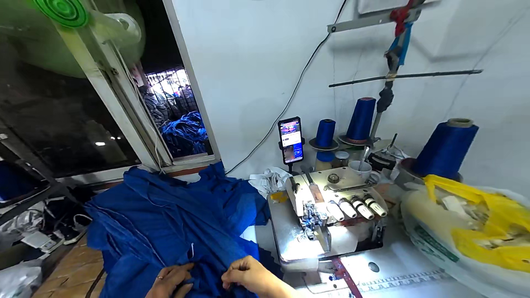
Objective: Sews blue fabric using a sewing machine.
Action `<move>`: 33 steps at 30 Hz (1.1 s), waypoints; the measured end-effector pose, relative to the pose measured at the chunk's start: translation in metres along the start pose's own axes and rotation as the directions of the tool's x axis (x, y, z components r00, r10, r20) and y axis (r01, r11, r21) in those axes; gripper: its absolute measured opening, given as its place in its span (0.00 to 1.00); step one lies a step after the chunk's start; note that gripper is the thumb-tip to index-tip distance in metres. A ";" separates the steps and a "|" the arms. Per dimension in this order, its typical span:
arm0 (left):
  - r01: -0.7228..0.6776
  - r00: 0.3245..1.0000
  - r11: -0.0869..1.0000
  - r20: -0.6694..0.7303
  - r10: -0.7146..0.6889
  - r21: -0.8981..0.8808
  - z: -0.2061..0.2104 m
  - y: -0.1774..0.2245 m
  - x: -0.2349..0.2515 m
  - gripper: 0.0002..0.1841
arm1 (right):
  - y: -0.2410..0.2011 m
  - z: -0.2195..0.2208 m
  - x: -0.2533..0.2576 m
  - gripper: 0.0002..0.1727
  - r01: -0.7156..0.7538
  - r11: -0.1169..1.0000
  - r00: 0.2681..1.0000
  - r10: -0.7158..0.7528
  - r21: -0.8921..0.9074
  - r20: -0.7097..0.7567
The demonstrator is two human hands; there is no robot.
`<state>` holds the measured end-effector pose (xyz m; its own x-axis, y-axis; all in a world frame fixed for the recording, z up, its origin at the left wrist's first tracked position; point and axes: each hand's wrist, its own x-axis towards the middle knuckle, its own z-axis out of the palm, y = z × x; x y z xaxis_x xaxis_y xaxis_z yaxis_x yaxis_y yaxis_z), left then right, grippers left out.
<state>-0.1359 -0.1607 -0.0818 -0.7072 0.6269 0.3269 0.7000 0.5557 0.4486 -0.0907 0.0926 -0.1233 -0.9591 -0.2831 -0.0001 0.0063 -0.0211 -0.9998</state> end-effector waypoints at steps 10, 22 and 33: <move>0.005 0.995 0.999 -0.103 -0.001 0.034 0.016 -0.006 -0.005 0.10 | -0.002 0.016 0.009 0.10 -0.245 0.969 0.937 0.247 0.036 -0.247; -0.391 0.918 0.840 -0.233 0.323 -0.377 -0.059 0.079 0.048 0.08 | -0.124 -0.017 -0.004 0.07 0.222 0.966 0.924 -0.253 -0.136 -0.286; -0.332 0.943 0.723 -0.209 0.258 -0.606 0.014 0.105 0.075 0.03 | -0.140 -0.028 -0.066 0.12 0.301 0.820 0.929 -0.368 -0.488 -0.045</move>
<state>-0.1140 -0.0478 -0.0219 -0.5072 0.6209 0.5978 0.6805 -0.1372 0.7198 -0.0358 0.1409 0.0159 -0.9060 -0.2117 0.3666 -0.4213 0.3652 -0.8302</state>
